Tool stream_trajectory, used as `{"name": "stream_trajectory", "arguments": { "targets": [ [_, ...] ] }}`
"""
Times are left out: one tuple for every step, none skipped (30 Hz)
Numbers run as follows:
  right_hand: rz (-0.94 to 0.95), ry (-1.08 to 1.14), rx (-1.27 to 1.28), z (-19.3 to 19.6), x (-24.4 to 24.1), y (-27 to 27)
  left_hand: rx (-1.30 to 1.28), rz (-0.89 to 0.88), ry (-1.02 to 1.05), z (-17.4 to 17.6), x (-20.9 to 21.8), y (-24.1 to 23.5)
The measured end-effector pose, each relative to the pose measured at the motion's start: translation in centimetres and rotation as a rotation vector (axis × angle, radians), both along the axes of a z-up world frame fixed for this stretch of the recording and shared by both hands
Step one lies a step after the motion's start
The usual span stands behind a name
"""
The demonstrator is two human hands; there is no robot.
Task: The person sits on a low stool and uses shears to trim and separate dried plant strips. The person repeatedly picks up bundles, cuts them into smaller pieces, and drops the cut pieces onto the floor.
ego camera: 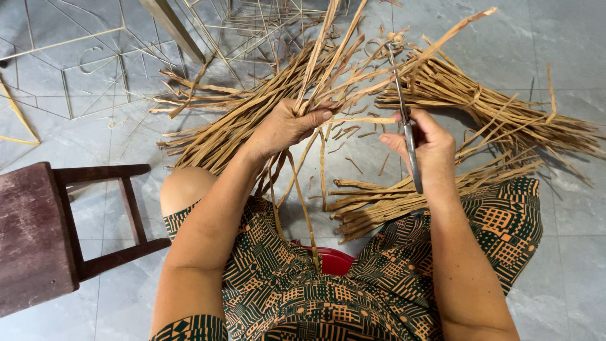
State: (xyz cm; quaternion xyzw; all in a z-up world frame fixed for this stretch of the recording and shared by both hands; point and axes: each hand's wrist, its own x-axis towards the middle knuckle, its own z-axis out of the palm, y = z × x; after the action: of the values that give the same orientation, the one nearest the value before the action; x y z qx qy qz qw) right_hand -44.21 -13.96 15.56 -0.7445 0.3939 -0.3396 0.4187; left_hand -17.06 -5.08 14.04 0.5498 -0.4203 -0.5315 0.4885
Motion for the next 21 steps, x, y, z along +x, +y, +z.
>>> {"name": "stream_trajectory", "arguments": {
  "targets": [
    [-0.003,0.004,-0.014,-0.1,0.0,0.0,0.003,0.001,0.003,0.0,0.1,0.0],
    [-0.007,0.008,-0.027,-0.3,0.0,-0.1,0.007,0.002,0.007,-0.1,0.1,0.0],
    [-0.010,0.012,-0.039,-0.4,0.0,-0.1,-0.005,0.000,0.005,-0.3,0.2,0.0],
    [-0.010,0.009,-0.041,-0.6,-0.1,-0.1,-0.019,-0.003,0.002,-0.4,0.3,-0.1],
    [-0.009,0.006,-0.043,-0.7,-0.3,-0.1,-0.032,-0.006,-0.001,-0.6,0.4,-0.1],
    [-0.008,0.002,-0.045,-0.8,-0.3,-0.2,-0.028,0.002,0.013,-0.7,0.4,-0.2],
    [0.003,-0.030,-0.040,-0.8,-0.5,-0.5,-0.023,0.009,0.026,-1.0,0.5,-0.3],
    [0.014,-0.061,-0.032,-0.8,-0.7,-0.6,-0.016,0.017,0.040,-1.2,0.5,-0.2],
    [0.024,-0.093,-0.025,-0.7,-0.9,-0.7,-0.027,0.019,0.005,-1.5,0.6,-0.2],
    [0.042,-0.047,-0.061,-0.5,-1.1,-0.8,-0.038,0.019,-0.029,-1.7,0.6,-0.3],
    [0.059,-0.002,-0.097,-0.3,-1.3,-0.8,-0.048,0.018,-0.063,-2.0,0.5,-0.4],
    [0.075,0.041,-0.136,0.1,-1.4,-0.9,-0.083,0.020,-0.074,-2.2,0.4,-0.5],
    [0.080,0.051,-0.110,0.4,-1.3,-0.8,-0.118,0.021,-0.086,-2.3,0.3,-0.7],
    [0.084,0.061,-0.081,0.7,-1.3,-0.4,-0.151,0.021,-0.096,-2.5,0.1,-0.7],
    [0.088,0.071,-0.052,1.0,-1.2,-0.1,-0.100,0.014,-0.150,-2.5,0.1,-0.7],
    [0.078,0.105,-0.050,1.4,-1.1,0.1,-0.049,0.006,-0.204,-2.5,0.0,-0.7],
    [0.068,0.139,-0.047,1.7,-0.9,0.2,0.002,-0.004,-0.257,-2.5,-0.1,-0.6],
    [0.058,0.172,-0.046,2.1,-0.8,0.3,-0.056,-0.030,-0.220,-2.4,-0.2,-0.6],
    [0.055,0.186,-0.055,2.5,-0.7,0.4,-0.113,-0.057,-0.182,-2.2,-0.3,-0.6],
    [0.052,0.200,-0.065,2.9,-0.7,0.5,-0.170,-0.085,-0.144,-1.9,-0.5,-0.6],
    [0.050,0.214,-0.074,3.1,-0.6,0.6,-0.115,-0.081,-0.184,-1.6,-0.5,-0.5]
  ]
}}
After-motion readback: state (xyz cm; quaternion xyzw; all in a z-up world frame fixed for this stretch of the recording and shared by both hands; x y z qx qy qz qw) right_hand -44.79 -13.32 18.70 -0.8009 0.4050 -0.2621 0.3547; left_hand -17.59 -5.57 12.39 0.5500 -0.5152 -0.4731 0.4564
